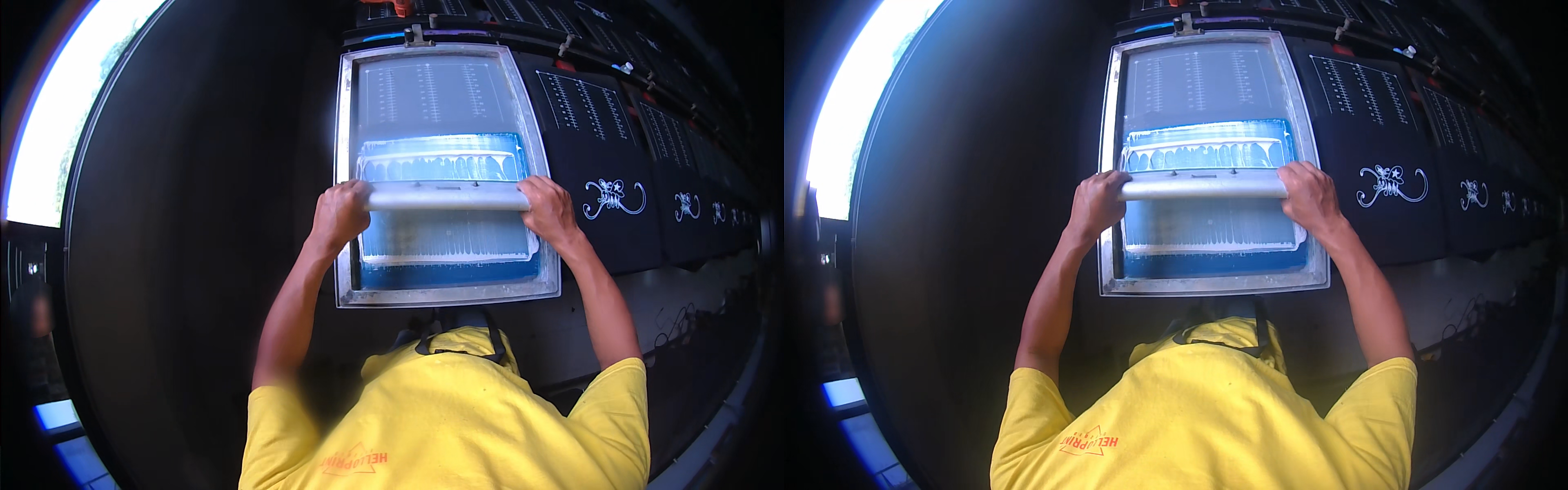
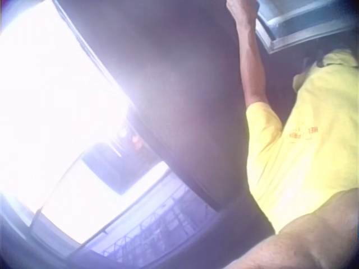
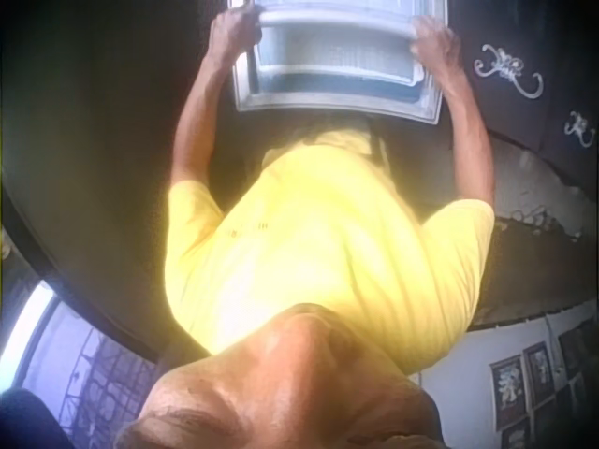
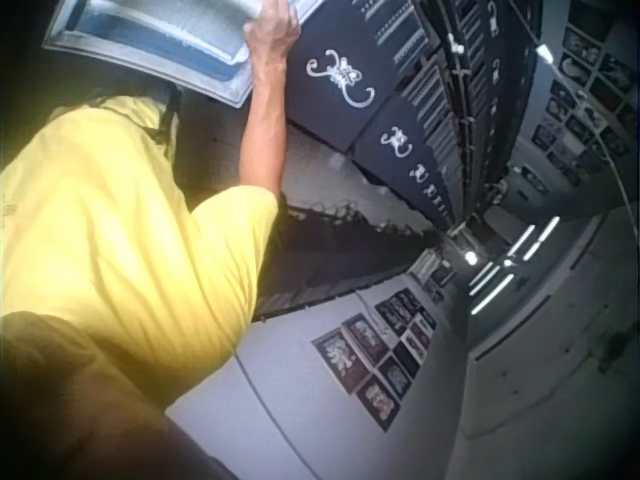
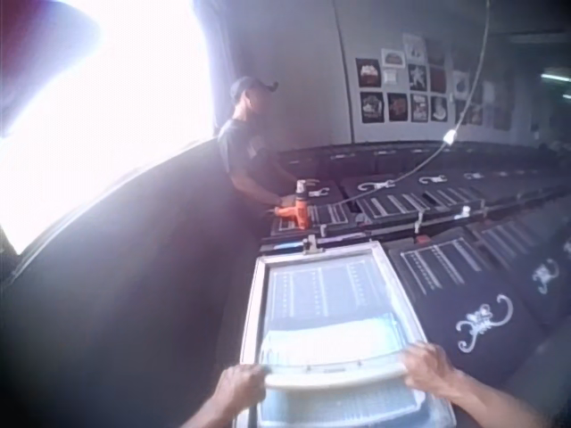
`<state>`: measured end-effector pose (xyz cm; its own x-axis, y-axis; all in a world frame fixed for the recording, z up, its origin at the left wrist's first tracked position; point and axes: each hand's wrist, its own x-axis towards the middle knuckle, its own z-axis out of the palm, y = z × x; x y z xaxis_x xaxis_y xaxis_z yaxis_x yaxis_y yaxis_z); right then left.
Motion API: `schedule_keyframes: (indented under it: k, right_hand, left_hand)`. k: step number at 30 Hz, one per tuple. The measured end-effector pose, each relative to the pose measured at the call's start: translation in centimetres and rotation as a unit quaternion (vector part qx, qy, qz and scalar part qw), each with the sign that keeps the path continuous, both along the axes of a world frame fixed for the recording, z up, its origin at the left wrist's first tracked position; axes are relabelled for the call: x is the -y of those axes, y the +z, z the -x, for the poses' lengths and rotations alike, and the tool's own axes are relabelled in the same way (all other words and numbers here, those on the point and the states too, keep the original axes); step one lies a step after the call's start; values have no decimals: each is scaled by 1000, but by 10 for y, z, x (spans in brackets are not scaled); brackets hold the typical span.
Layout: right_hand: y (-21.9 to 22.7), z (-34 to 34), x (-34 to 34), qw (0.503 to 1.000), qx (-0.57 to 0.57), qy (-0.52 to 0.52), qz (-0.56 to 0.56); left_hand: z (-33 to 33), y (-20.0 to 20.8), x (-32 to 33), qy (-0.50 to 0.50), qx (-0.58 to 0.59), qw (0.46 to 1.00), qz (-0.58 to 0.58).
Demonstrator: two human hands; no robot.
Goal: The person performs screen printing on black shirts using a manual press. They lower a screen frame over each shirt, apply ink by pulling a squeegee across the mesh, lift the frame, and move to the next shirt platen.
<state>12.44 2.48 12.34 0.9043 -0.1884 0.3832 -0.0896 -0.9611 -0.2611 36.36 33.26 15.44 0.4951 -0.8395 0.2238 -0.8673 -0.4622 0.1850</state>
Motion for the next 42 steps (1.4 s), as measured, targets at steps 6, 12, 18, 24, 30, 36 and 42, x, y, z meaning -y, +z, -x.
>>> schedule_keyframes:
  k: [6,12,18,24,30,36,42]
  right_hand:
    - [-15,71,-55,1000,19,1,-15]
    - [-26,96,-74,1000,11,10,-13]
    - [-32,89,-77,1000,5,3,-12]
    - [-38,82,-72,1000,2,1,-9]
    - [-34,91,-79,996,-85,9,-18]
    - [-52,111,-91,997,-80,1,-17]
    - [-31,129,-87,993,-42,25,-104]
  left_hand:
    - [78,-18,-57,15,-7,1000,-8]
    - [111,-33,-78,11,-20,1000,3]
    - [105,-49,-79,5,12,1000,14]
    - [100,-60,-76,8,12,1000,15]
    - [110,-42,-75,13,-44,994,-104]
    - [132,-49,-88,15,-46,989,-140]
    - [147,-8,-97,4,-164,983,-87]
